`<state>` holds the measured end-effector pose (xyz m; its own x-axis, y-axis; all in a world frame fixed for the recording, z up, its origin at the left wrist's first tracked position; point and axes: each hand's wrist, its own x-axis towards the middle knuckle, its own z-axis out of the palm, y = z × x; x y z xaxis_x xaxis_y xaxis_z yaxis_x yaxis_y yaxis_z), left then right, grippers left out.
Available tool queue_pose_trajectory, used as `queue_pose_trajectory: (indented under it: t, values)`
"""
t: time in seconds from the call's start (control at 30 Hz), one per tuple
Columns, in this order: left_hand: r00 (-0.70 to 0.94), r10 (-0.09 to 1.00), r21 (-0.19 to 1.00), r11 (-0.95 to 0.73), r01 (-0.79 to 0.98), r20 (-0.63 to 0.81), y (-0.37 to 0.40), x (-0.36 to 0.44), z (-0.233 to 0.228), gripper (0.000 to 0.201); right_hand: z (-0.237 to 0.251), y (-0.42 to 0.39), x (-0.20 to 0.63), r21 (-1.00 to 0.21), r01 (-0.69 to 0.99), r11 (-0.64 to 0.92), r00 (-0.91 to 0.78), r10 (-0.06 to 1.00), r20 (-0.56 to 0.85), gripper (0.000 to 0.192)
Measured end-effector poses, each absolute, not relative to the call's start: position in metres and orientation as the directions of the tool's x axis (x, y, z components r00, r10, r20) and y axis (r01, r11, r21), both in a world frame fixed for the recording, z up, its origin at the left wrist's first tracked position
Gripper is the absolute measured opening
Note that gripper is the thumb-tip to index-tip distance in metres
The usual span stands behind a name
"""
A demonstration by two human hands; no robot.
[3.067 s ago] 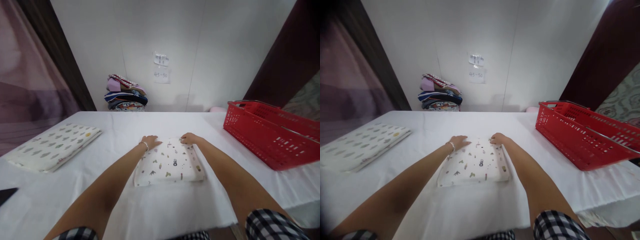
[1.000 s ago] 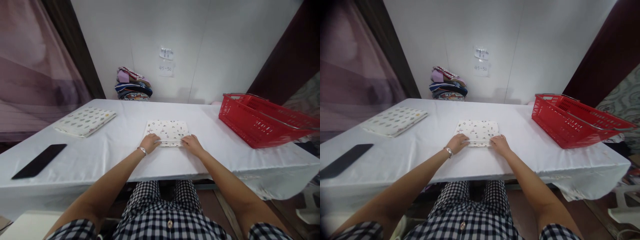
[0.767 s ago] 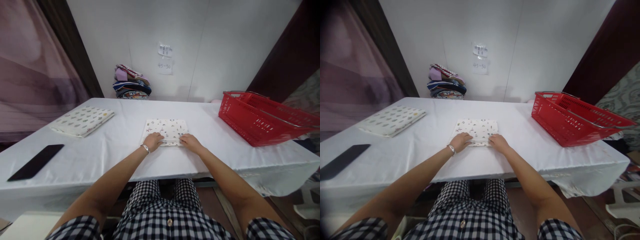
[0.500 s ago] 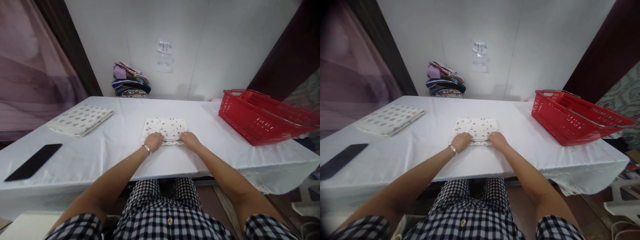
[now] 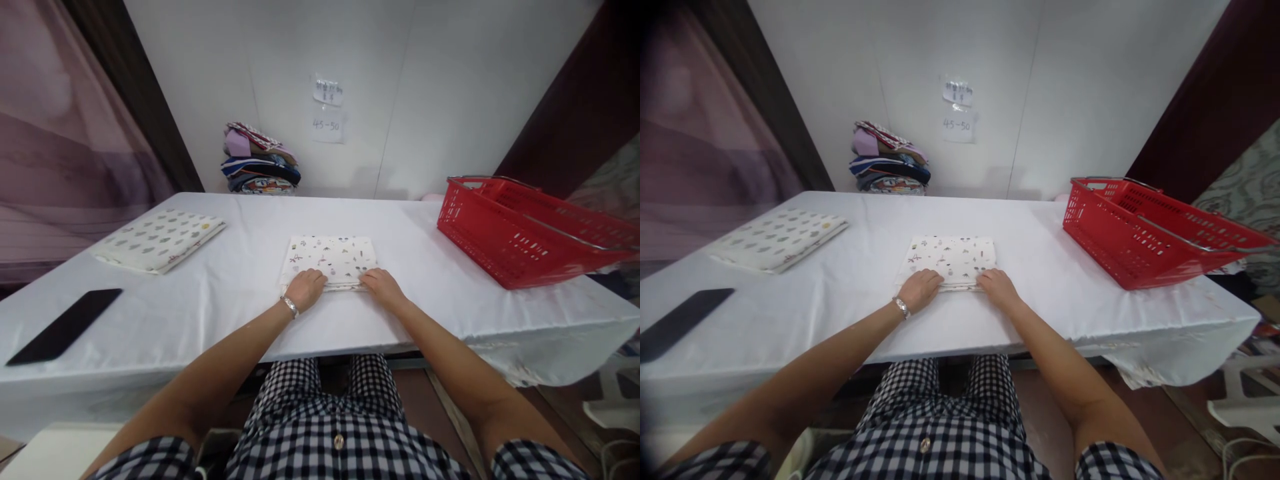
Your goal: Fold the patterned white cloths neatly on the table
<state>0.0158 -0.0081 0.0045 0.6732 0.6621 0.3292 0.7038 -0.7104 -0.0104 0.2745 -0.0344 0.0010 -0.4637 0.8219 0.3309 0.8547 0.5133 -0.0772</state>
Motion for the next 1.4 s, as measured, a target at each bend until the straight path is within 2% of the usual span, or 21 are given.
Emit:
queue_pose_trajectory:
  t: [0.17, 0.3, 0.43, 0.77, 0.97, 1.1, 1.23, 1.4]
  values:
    - [0.636, 0.680, 0.063, -0.700, 0.711, 0.364, -0.005, -0.005, 0.006, 0.018, -0.003, -0.039, 0.284, -0.117, 0.838, 0.533, -0.459, 0.805, 0.376, 0.026]
    - [0.605, 0.710, 0.069, -0.667, 0.742, 0.361, -0.003, -0.014, 0.007, 0.016, -0.002, -0.038, 0.295, -0.159, 0.830, 0.535, -0.441, 0.803, 0.400, 0.025]
    - [0.613, 0.704, 0.049, -0.670, 0.741, 0.359, -0.007, -0.008, 0.005, 0.016, -0.005, -0.034, 0.301, -0.141, 0.868, 0.476, -0.367, 0.806, 0.465, 0.024]
    - [0.585, 0.688, 0.091, -0.678, 0.730, 0.429, -0.009, -0.036, 0.000, 0.018, -0.012, -0.045, 0.300, -0.194, 0.832, 0.520, -0.399, 0.803, 0.442, 0.028]
    - [0.447, 0.742, 0.269, -0.623, 0.734, 0.500, -0.013, -0.056, 0.000, 0.021, 0.000, -0.047, 0.294, -0.262, 0.854, 0.450, -0.324, 0.854, 0.408, 0.025]
    - [0.364, 0.773, 0.339, -0.577, 0.743, 0.520, -0.015, -0.054, -0.003, 0.018, 0.008, -0.041, 0.282, -0.239, 0.865, 0.441, -0.329, 0.858, 0.394, 0.023]
    - [0.392, 0.777, 0.307, -0.576, 0.758, 0.493, -0.015, -0.052, -0.002, 0.017, 0.007, -0.036, 0.272, -0.266, 0.826, 0.498, -0.386, 0.842, 0.378, 0.022]
    - [0.401, 0.794, 0.291, -0.560, 0.776, 0.457, -0.015, -0.051, 0.002, 0.021, -0.002, -0.036, 0.272, -0.338, 0.828, 0.447, -0.290, 0.858, 0.424, 0.023]
